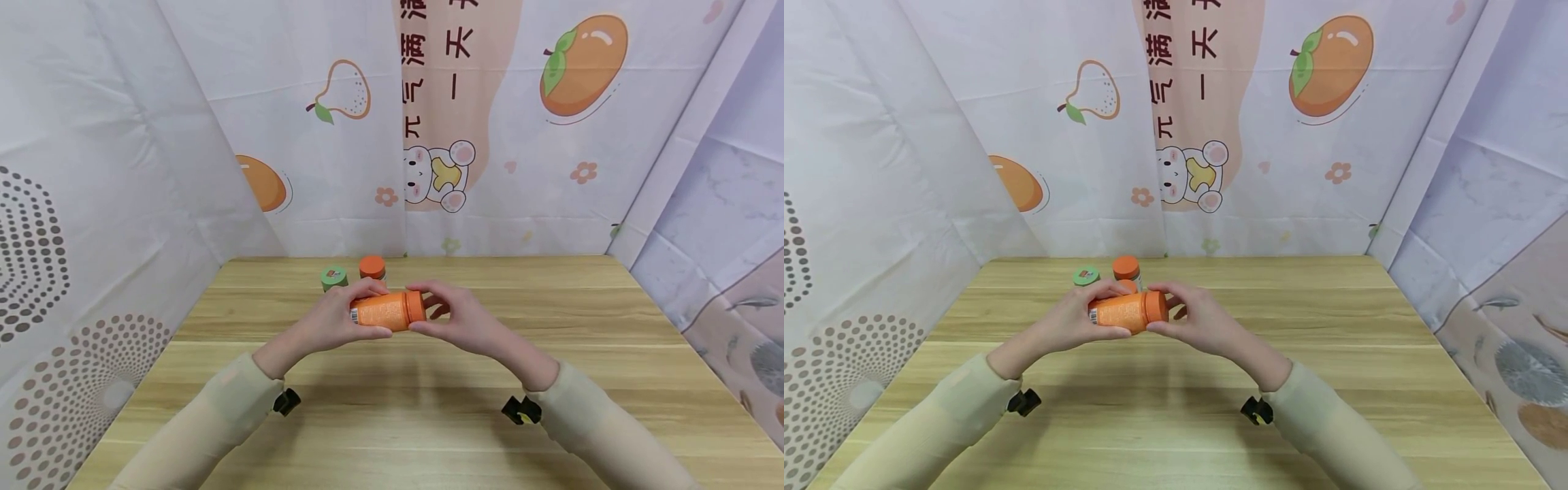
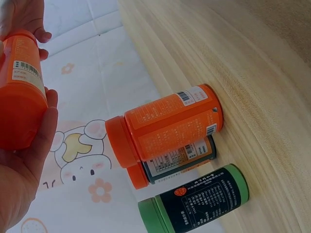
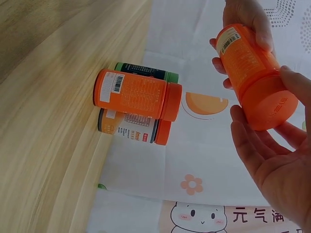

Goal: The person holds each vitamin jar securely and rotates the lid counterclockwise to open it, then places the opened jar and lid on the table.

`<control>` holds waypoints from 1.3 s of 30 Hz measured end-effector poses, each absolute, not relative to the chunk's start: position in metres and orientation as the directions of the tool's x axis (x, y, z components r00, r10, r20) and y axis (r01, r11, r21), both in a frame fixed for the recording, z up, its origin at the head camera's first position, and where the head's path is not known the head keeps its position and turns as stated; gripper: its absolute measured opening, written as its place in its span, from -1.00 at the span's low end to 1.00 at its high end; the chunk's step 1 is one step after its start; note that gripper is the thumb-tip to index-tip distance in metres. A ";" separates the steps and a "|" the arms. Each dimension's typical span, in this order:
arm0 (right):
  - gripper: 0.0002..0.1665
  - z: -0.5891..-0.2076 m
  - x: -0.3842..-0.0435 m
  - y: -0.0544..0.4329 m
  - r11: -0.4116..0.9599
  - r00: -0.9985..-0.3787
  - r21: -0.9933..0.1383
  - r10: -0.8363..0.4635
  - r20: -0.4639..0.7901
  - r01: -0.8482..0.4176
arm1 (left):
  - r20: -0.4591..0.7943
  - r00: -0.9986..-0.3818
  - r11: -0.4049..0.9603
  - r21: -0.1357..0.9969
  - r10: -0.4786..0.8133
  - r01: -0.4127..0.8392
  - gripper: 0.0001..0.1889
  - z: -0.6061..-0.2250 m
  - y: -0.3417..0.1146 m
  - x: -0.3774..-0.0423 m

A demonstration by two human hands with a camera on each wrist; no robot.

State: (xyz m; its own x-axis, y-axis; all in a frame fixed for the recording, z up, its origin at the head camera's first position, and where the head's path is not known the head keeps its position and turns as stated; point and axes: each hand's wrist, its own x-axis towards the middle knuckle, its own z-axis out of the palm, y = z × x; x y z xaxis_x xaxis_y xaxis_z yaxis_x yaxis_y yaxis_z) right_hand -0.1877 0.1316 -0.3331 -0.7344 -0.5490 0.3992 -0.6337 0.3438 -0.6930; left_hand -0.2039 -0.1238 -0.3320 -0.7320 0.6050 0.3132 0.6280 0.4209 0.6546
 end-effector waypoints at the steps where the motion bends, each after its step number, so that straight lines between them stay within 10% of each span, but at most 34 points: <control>1: -0.38 -0.334 -0.188 0.132 0.343 -0.726 -0.681 -0.551 0.411 -0.646 | 0.313 -0.731 0.419 0.656 0.606 0.628 -0.46 -0.332 -0.124 -0.204; 22: -0.26 -0.340 -0.187 0.134 0.285 -0.618 -0.572 -0.558 0.554 -0.769 | 0.319 -0.725 0.394 0.672 0.610 0.627 -0.46 -0.331 -0.124 -0.204; 30: -0.10 -0.334 -0.184 0.133 0.347 -0.689 -0.624 -0.558 0.462 -0.700 | 0.328 -0.721 0.395 0.663 0.611 0.636 -0.46 -0.331 -0.124 -0.205; 39: -0.44 -0.330 -0.184 0.132 0.393 -0.812 -0.767 -0.517 0.271 -0.506 | 0.297 -0.731 0.431 0.650 0.615 0.626 -0.47 -0.330 -0.123 -0.202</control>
